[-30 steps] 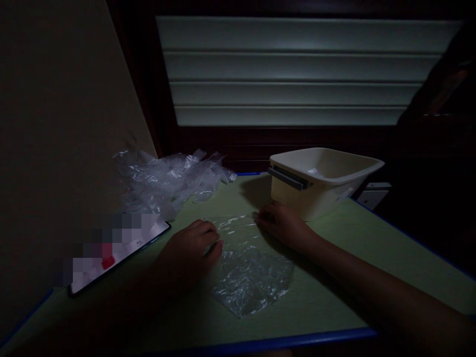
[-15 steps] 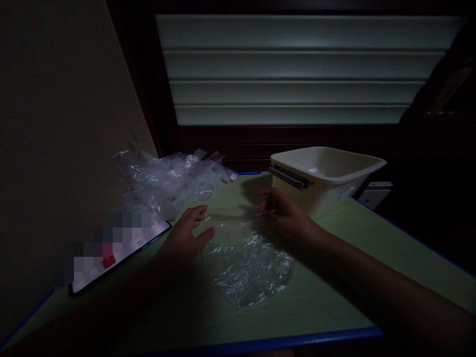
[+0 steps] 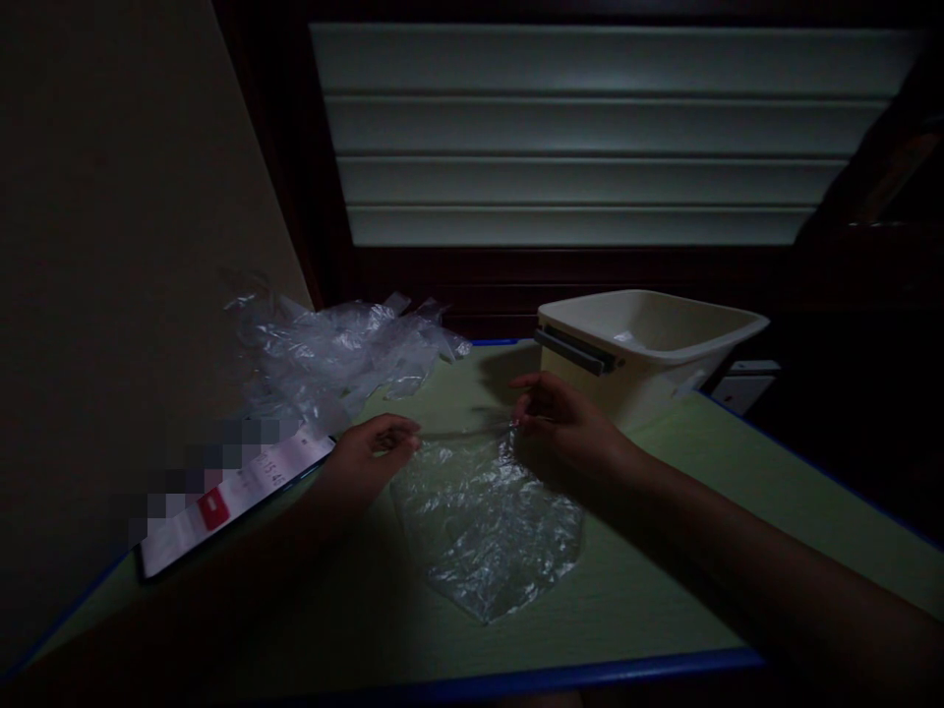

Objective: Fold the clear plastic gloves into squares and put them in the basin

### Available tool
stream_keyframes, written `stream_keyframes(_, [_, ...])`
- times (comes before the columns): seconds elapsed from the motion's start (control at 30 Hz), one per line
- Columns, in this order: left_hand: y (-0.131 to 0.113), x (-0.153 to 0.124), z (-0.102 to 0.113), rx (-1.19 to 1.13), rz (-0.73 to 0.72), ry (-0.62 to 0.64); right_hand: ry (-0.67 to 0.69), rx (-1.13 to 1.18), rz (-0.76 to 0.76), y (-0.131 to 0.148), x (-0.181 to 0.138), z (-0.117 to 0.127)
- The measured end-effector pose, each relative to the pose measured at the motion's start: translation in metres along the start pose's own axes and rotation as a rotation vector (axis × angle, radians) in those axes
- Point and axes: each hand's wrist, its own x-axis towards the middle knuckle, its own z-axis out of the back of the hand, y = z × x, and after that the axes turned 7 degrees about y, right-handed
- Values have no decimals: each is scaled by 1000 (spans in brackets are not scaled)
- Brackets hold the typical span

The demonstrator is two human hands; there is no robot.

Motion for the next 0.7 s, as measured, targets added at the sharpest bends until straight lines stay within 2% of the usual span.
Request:
stream_keyframes(0.27, [-1,1,0,36,9,-9,17,-67,-150,-14,3,3])
stream_keyframes(0.7, [3,0,8,195,-97,46,74,-374,-144,-6,1,7])
